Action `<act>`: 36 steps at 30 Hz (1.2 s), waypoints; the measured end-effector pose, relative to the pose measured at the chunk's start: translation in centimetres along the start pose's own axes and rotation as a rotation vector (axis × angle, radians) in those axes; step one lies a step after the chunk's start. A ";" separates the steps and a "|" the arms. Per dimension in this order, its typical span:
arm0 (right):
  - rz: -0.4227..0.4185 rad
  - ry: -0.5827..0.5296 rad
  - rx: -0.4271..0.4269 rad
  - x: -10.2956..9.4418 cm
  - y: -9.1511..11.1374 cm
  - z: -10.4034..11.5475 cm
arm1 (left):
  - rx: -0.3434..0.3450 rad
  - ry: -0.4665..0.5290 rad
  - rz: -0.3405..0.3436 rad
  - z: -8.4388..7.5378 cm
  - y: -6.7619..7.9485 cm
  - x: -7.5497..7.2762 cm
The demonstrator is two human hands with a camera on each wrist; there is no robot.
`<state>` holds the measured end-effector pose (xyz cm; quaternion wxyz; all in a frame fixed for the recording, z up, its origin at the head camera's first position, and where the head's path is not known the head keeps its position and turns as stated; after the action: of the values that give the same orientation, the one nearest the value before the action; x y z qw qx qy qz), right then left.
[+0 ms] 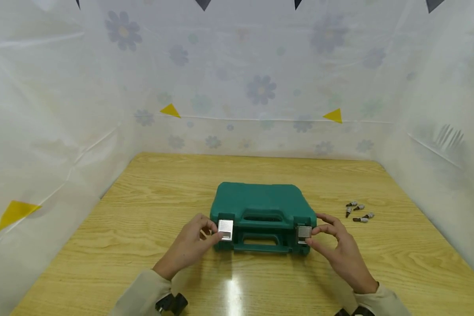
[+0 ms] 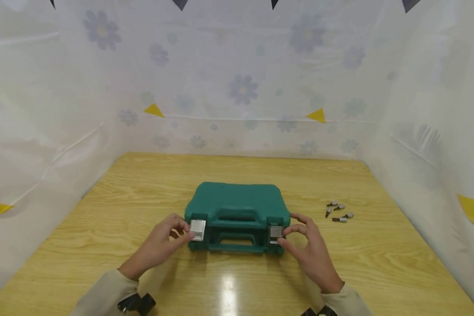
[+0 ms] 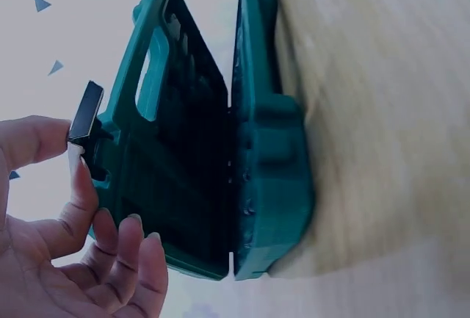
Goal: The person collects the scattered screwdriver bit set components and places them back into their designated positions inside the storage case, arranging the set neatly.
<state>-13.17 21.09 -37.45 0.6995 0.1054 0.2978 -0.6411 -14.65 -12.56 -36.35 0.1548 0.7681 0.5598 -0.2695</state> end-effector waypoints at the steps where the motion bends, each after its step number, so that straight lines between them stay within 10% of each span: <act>1: -0.004 -0.005 -0.008 -0.1 -0.2 0.1 | 0.002 0.000 -0.009 -0.2 -0.1 -0.1; 36: -0.282 -0.095 -0.314 -1.7 -6.7 4.9 | 0.257 -0.183 -0.266 -3.1 -6.1 -3.9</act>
<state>-18.18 18.86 -31.05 0.6238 -0.0778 0.3724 -0.6828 -20.59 -11.96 -31.14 0.0686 0.6733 0.6008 -0.4254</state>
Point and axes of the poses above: each hand's wrist, its own y-axis away from the middle knuckle, its own x-axis out of the palm, z = x × y, the point moved 2 cm from there along -y, towards the middle knuckle, and after that the axes turned 4 degrees about z, right-handed, at the moved point
